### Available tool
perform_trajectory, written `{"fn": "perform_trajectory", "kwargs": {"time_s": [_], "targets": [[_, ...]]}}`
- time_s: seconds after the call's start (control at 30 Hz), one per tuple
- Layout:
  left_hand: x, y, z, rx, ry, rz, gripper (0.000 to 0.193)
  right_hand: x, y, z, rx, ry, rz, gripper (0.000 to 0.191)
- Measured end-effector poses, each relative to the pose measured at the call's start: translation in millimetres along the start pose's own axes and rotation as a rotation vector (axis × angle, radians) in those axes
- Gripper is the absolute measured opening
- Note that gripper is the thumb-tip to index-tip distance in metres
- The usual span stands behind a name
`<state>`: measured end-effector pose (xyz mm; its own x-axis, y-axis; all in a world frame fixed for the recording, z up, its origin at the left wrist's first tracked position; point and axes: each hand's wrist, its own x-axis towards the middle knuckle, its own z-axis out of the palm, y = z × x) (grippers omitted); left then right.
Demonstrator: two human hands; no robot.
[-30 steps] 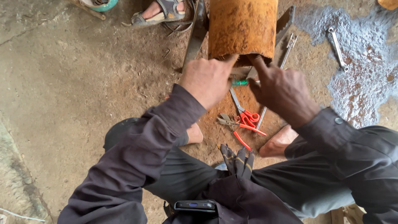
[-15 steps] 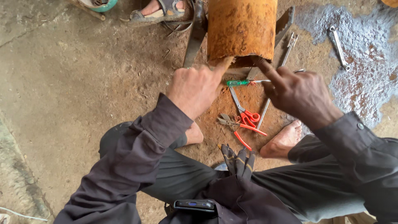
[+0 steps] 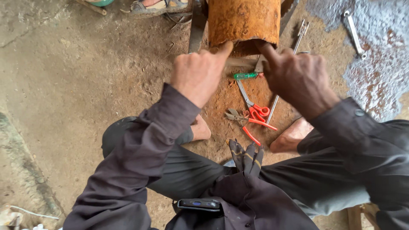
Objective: The person sits on the floor and uses red-handled pliers to repeatedly pull and trim the ends of copper wires protruding from a rusty cylindrical metal object. The person adjusts the wire position and cuts small sections multiple times.
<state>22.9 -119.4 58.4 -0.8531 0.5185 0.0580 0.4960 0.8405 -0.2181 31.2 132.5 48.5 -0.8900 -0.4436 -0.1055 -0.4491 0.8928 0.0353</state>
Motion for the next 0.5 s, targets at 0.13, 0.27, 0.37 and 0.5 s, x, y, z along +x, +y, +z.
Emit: {"fn": "perform_trajectory", "kwargs": {"time_s": [0.13,0.27,0.37,0.5], "targets": [[-9,-10,2,0.042,-0.053,0.009,0.048,-8,15,3,-0.055,0.067,-0.05,0.046],[-9,-3,1,0.193,-0.096,-0.009,0.055,-6,18,8,-0.07,0.078,-0.07,0.047],[-9,6,-4,0.228,-0.046,-0.013,0.069,-6,15,11,-0.005,0.1,-0.084,0.048],[-7,17,-14,-0.092,-0.073,-0.057,0.079,-12,5,10,0.133,0.121,-0.224,0.054]]}}
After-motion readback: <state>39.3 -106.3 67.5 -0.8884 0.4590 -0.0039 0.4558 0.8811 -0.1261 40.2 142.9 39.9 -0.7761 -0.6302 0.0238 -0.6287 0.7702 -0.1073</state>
